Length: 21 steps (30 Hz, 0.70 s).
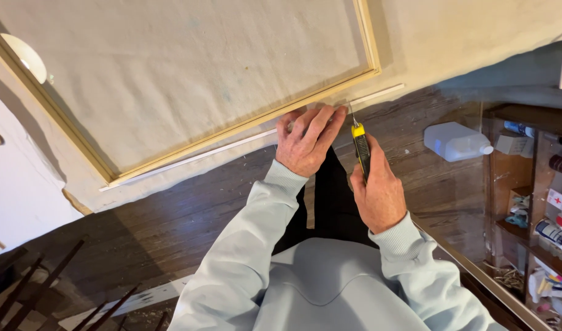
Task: The person uses a utility knife to cut thin wooden sticks to length against a wooden frame. They repeatedly measure, cut, and inspect the sticks, placing trimmed pieces aside and continuing the process on additional sticks.
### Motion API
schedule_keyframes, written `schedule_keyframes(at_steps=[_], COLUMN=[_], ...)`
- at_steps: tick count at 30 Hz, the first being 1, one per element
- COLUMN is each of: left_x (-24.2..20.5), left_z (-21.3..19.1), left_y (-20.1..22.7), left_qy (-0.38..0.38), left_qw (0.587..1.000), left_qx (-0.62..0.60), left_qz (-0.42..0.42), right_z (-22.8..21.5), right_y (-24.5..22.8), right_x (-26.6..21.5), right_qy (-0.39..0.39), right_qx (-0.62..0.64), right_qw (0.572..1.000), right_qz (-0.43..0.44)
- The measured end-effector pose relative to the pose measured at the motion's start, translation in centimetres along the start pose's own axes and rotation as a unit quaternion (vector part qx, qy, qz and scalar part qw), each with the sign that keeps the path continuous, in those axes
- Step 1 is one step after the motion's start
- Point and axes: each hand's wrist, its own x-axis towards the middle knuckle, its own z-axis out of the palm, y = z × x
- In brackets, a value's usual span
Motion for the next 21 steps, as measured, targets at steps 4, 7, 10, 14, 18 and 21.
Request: schedule_keyframes(at_steps=[4, 7, 10, 14, 18, 21], left_x=[-0.4, 0.1, 0.8, 0.1, 0.1, 0.2], left_z=[0.3, 0.2, -1.1, -1.6, -2.1, -2.2], left_y=[-0.1, 0.0, 0.7, 1.4, 2.0, 2.2], left_qy=[-0.016, -0.015, -0.028, -0.048, -0.084, -0.090], left_qw=[1.000, 1.000, 1.000, 0.999, 0.996, 0.995], left_qx=[0.010, 0.011, 0.004, 0.022, 0.043, 0.048], left_qz=[0.007, 0.005, 0.005, 0.004, -0.002, -0.001], right_z=[0.0, 0.7, 1.3, 1.5, 1.1, 1.5], right_y=[1.3, 2.0, 2.6, 3.1, 3.1, 3.9], right_x=[0.2, 0.1, 0.0, 0.3, 0.6, 0.8], right_qy=[-0.009, -0.004, -0.005, -0.018, -0.046, -0.045], right_qx=[-0.032, -0.062, -0.050, -0.033, -0.014, -0.019], right_qw=[0.999, 0.998, 0.999, 0.999, 0.999, 0.999], right_qz=[0.004, -0.007, -0.005, -0.009, 0.011, 0.019])
